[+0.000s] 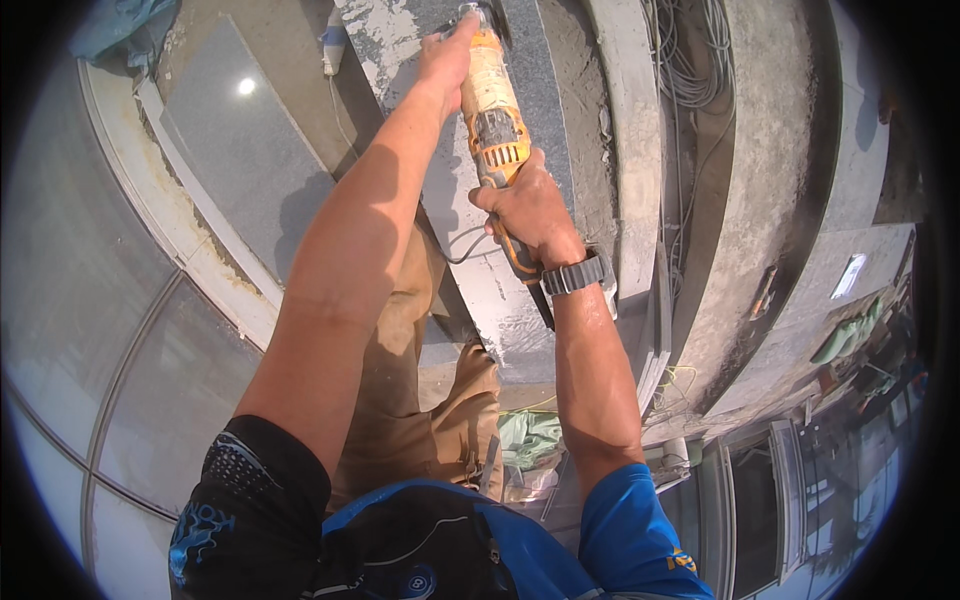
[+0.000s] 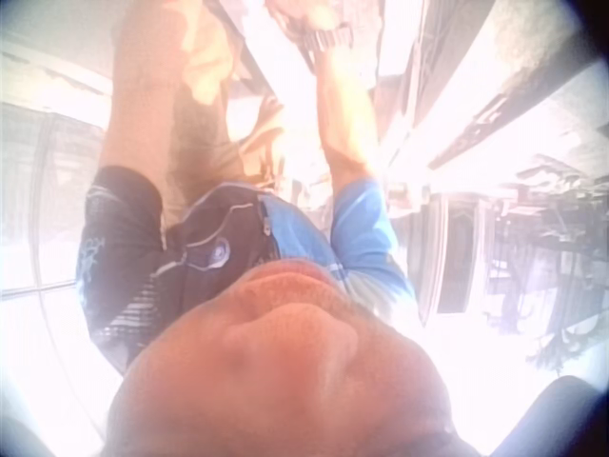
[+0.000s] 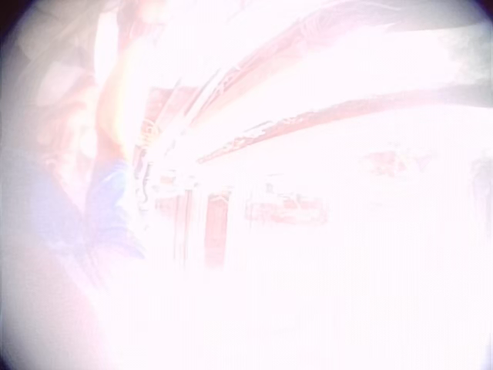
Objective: The person uses an angle grinder to cut a large stone slab on a construction site. The person holds the tool with both hands and moves it along the slab surface, creating a cut line. Other workers are visible in the background handling materials.
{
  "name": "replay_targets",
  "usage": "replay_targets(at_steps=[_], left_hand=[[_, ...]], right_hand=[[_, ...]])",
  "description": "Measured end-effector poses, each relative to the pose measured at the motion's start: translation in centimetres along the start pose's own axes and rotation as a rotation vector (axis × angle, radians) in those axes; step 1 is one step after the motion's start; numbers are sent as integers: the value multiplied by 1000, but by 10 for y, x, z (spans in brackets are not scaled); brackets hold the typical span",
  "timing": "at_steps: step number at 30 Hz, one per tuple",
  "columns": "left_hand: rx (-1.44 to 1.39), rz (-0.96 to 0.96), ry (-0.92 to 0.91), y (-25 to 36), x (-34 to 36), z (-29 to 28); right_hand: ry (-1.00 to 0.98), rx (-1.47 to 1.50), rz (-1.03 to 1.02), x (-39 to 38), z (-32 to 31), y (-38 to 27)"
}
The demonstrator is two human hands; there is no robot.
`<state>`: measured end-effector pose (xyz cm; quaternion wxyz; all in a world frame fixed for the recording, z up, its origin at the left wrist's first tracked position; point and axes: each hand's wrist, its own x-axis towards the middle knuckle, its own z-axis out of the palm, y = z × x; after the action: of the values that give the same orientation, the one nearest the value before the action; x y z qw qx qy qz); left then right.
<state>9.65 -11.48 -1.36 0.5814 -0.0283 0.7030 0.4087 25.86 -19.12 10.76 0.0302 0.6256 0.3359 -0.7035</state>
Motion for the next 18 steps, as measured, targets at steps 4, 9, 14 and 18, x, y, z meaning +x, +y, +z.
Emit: replay_targets(at_steps=[4, 9, 14, 18], left_hand=[[-2, -11, -28, -3, 2, -4], [27, -10, -76, -1, 13, -7], [26, -14, -78, 9, 48, -9], [23, -17, -84, 13, 68, -9]], right_hand=[[3, -6, 15, -1, 2, 1], [-5, 62, -73, 14, 1, 9], [-30, 95, -66, 27, 1, -14], [-24, 83, -55, 36, 2, -24]])
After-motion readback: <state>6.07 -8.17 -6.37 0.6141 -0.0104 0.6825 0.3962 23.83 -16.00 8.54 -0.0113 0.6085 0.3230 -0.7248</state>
